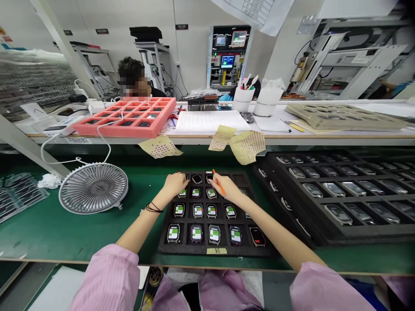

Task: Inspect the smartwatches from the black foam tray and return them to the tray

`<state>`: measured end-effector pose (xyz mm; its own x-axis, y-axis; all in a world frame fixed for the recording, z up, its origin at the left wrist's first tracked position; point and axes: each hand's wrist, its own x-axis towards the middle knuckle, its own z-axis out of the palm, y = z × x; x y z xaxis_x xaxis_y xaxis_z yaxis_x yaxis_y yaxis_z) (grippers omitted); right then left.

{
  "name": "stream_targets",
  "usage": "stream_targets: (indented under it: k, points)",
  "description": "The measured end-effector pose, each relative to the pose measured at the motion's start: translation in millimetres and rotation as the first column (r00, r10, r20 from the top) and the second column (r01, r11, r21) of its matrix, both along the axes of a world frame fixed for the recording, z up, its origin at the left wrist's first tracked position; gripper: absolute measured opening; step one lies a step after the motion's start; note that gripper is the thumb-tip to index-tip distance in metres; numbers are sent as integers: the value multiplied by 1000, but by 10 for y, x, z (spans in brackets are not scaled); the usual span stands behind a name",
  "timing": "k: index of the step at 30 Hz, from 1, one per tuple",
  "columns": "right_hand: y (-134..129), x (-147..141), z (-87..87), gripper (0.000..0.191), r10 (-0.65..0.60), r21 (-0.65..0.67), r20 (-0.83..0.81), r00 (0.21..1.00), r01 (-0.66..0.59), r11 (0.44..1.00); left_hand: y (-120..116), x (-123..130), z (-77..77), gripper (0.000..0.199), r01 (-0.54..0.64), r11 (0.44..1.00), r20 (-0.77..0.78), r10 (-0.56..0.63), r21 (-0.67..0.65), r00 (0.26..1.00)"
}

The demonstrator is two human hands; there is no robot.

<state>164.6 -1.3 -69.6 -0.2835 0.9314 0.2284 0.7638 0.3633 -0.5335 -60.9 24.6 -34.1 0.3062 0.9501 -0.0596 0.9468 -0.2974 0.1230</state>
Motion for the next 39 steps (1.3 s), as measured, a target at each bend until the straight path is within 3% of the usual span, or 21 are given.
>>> stream_targets:
  k: [3, 7, 12, 17, 26, 32, 36, 39]
  points:
    - [-34, -311, -34, 25, 96, -65, -7, 995, -96, 993, -160, -120, -57, 31, -75, 997, -65, 73, -34, 995]
    - [34, -564, -101, 27, 95, -140, 17, 995, -92, 986, -345, -76, -243, 34, -121, 992, -75, 119, -19, 990]
    - [122, -609, -113, 23, 74, -208, -13, 997, -75, 975, -387, 30, -400, 43, -219, 976, -17, 219, 5, 976]
    - [81, -622, -157, 21, 36, -266, -92, 995, -59, 962, -398, 42, -404, 41, -262, 965, 80, 264, -28, 961]
    - [120, -825, -303, 20, 20, -306, -216, 976, -87, 948, -258, -103, -436, 30, -138, 974, 286, 185, -178, 940]
    - [140, -844, -324, 15, -15, -320, -276, 961, -78, 944, -151, -249, -489, 24, -14, 968, 460, 131, -250, 878]
    - [169, -845, -355, 11, -73, -378, -365, 928, -76, 923, -95, -377, -488, 49, 117, 927, 576, 120, -357, 809]
    - [174, -793, -333, 13, -121, -443, -462, 879, -110, 890, -78, -456, -453, 55, 159, 905, 654, 155, -394, 741]
